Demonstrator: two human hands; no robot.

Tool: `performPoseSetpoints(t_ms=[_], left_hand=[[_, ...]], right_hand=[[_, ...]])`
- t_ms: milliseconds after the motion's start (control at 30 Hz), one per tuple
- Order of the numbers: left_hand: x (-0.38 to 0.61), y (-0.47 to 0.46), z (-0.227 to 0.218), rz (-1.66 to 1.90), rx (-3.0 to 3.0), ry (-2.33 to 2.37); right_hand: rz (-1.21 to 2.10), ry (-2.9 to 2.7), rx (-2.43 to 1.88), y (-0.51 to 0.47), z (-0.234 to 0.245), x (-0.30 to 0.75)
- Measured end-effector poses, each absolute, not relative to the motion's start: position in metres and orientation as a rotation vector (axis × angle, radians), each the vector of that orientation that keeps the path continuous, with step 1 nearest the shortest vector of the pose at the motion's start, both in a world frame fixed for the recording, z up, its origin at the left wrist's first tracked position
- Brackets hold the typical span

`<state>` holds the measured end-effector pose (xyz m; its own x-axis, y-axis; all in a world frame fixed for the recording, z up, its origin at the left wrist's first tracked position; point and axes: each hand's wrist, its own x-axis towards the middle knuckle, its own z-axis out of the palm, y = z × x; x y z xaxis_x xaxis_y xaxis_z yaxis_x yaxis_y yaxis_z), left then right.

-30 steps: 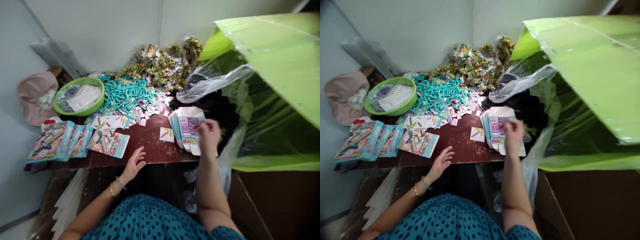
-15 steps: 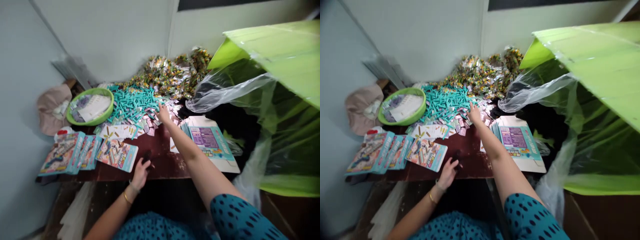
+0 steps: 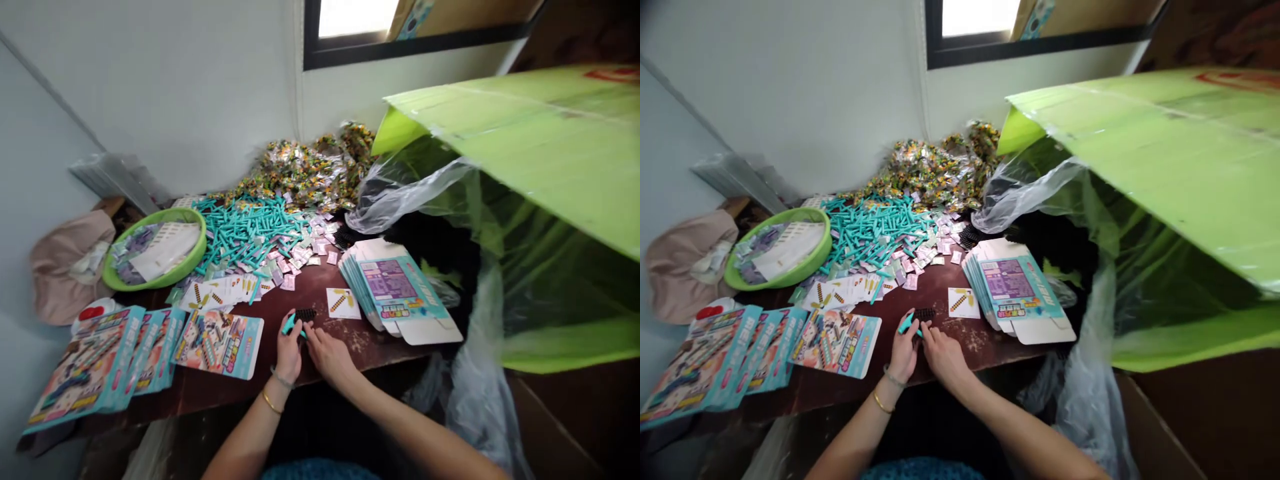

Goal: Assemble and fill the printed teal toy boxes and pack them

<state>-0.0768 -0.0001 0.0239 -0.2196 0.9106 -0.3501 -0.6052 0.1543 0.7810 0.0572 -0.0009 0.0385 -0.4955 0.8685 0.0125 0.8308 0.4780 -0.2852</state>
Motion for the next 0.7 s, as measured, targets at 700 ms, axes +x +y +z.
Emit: performPoseSetpoints(t_ms=[700], left_hand=[[-0.076, 0.021, -0.016, 1.342, 0.824, 1.314]], right_hand=[[0.103, -1.938, -1.775, 0.383, 0.146, 0.148]])
